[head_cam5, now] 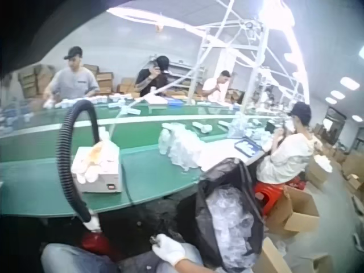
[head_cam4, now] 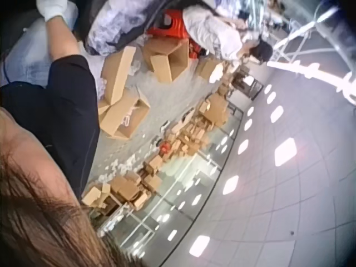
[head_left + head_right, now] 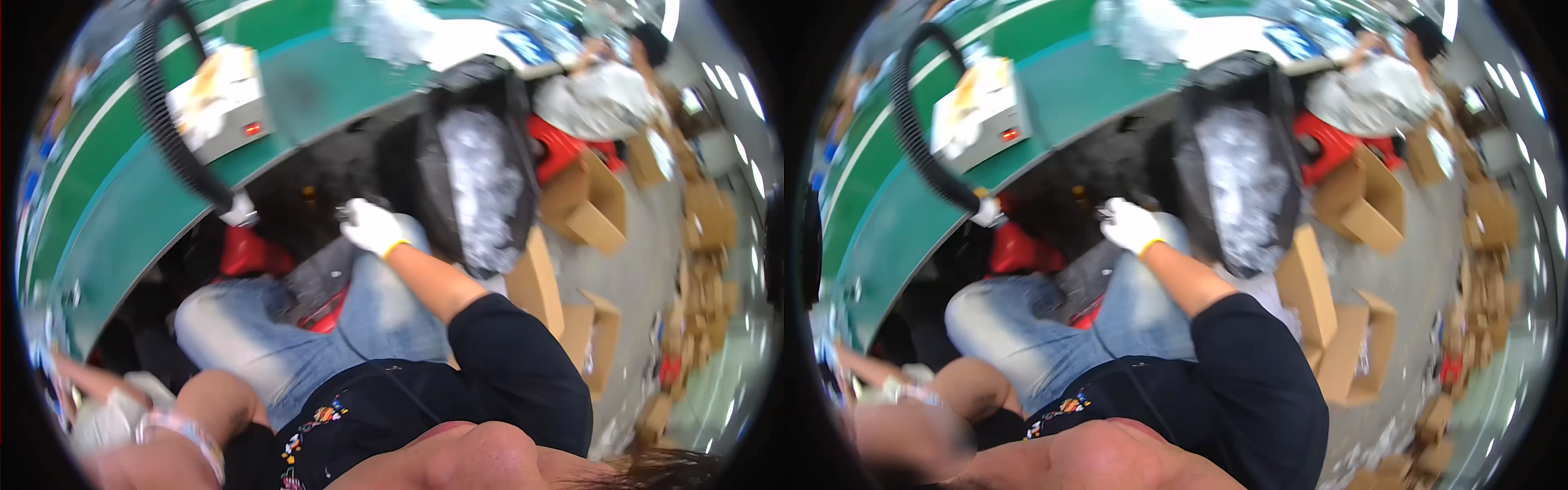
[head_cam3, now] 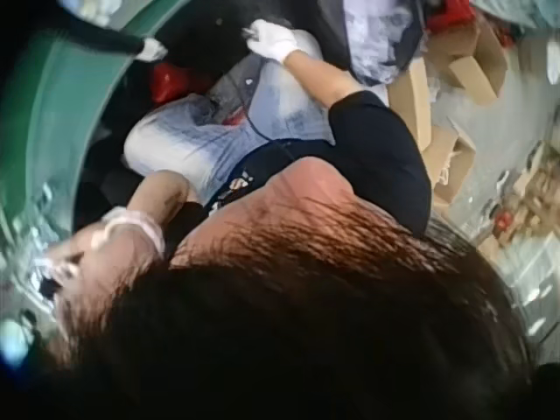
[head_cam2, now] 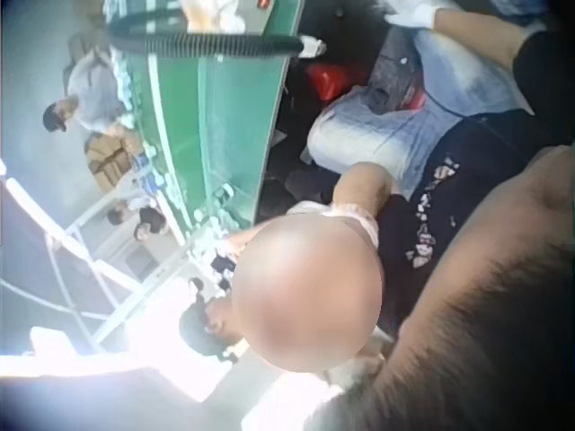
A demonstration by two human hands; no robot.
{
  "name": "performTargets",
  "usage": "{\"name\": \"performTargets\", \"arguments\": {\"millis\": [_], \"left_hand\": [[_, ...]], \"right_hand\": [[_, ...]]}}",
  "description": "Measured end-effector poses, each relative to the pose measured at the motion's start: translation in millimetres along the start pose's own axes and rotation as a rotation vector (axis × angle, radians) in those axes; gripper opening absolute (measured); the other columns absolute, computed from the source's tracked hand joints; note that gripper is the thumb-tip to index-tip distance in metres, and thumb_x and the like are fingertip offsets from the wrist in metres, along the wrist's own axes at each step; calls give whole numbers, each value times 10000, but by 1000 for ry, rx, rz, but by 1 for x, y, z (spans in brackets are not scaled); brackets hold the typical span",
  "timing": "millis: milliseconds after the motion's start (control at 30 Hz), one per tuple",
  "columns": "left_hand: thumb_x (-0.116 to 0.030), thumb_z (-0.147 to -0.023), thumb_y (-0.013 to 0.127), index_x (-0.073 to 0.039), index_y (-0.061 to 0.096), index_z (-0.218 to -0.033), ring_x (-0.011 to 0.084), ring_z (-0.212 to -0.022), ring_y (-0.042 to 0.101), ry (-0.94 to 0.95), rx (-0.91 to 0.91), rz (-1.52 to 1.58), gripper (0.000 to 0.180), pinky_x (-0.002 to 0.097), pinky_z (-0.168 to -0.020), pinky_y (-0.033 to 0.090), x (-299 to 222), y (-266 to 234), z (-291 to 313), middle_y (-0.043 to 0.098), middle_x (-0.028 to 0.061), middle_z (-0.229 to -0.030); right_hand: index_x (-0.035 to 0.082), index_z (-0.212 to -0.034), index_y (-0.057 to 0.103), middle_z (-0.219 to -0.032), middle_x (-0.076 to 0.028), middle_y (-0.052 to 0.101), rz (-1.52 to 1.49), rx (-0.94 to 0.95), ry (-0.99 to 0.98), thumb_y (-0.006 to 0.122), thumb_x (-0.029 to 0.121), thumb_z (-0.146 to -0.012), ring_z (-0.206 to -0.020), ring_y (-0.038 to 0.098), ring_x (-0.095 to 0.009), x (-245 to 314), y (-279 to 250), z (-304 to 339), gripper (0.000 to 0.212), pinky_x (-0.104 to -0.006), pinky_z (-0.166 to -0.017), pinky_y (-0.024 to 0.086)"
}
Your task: Manual assembly of electronic components, fitting plastic housings and caps together on a production line.
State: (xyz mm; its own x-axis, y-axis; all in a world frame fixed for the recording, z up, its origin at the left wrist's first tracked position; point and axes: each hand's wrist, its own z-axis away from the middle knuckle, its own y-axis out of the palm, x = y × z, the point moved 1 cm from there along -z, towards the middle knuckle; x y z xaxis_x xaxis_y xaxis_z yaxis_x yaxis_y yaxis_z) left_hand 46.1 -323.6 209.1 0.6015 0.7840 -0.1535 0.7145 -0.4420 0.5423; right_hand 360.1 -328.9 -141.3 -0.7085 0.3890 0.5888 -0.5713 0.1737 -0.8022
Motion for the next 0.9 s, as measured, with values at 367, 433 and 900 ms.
{"name": "performTargets", "arguments": {"millis": [367,433,900], "left_hand": [[-270,-1069,636,-104,641,-999,189,-809,678,-1209,-458,-43,180,342,-752,563,151,-153,140,680,32,-872],[-391,-1072,608,-126,647,-981,192,-800,678,-1534,-538,129,283,336,-722,557,148,-165,183,680,19,-867],[-429,-1096,536,-82,576,-725,185,-549,536,-560,125,-984,510,345,-541,406,181,-184,71,534,27,-595]], "right_hand": [[99,-1147,656,-961,-146,756,5,-16,62,778,298,-858,-936,735,-355,-9,4,0,372,-444,-861,574],[100,-1138,658,-960,-140,754,2,-3,31,774,300,-857,-932,733,-353,0,10,2,364,-444,-858,572],[90,-1138,649,-954,-120,755,-4,-53,55,797,284,-845,-913,733,-342,-16,9,2,382,-435,-856,570]]}}
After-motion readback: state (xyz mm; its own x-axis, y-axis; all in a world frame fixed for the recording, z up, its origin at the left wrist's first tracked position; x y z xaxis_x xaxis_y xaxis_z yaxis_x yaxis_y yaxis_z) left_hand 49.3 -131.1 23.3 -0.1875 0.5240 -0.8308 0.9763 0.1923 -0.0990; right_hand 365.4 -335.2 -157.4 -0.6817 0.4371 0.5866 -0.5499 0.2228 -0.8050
